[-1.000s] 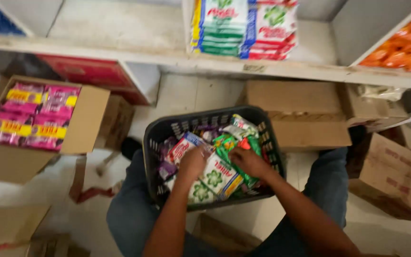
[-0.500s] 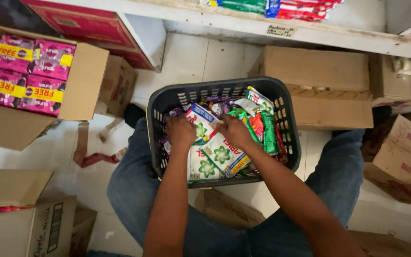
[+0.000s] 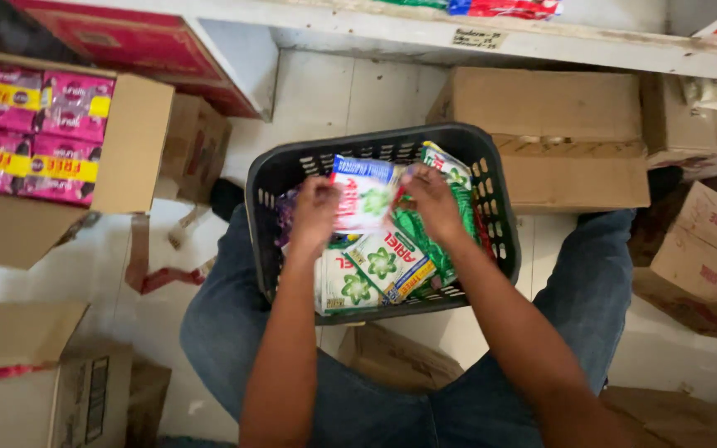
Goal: Restocking and organizing detergent packets on a store shelf from a basket.
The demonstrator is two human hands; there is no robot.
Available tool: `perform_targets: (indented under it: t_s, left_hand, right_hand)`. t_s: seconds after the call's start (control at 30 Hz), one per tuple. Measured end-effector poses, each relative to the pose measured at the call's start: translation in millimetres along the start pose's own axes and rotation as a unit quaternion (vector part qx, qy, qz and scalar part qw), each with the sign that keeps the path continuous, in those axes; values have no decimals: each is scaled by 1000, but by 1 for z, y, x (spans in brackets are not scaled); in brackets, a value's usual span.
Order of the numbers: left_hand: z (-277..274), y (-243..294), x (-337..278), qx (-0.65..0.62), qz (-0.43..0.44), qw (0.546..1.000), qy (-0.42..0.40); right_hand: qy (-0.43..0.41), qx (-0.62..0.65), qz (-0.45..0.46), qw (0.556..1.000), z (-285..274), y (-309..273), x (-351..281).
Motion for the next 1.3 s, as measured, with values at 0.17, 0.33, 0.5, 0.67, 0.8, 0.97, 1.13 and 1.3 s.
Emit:
perform_targets:
  t_s: [0.17,0.33,0.5,0.67,0.8,0.97,1.13,1.3]
  left_hand:
    - [27,-13,-16,124,-124,984,-30]
    - [37,45,-22,372,81,922,73]
    - [66,4,-16,168,-53,973,-149]
    - [58,12,-12,85,-52,992,-76]
    - [52,19,-13,-87,-11,996,-21]
    - [49,-5,-14,-82,-21,996,-8]
    - [52,9,-18,-16,-2,1000,-8]
    - [57,-22,-16,-35,-65,994,-83]
  right_hand:
    - [7,-145,120,982,-17,25,-5]
    - [-107,-271,54,955,-7,6,-7]
    - [-167,-185,171,953,-15,25,-10]
    - [-66,-104,193,973,-11,-1,-12]
    - [-22,25,184,982,10,-21,-16]
    - [-1,-205,28,978,15,-25,-12]
    - [71,-293,38,953,4,-21,-10]
    - [114,-337,90,930,-26,16,-6]
Point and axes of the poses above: each hand's wrist, its own x-axis towards the middle knuckle, its own z-axis out of the palm, y = z × x, the point moved 7 cm from there along x, towards the middle knuckle, and after that the axes turned 14 degrees about -y, right-handed, at the moved point
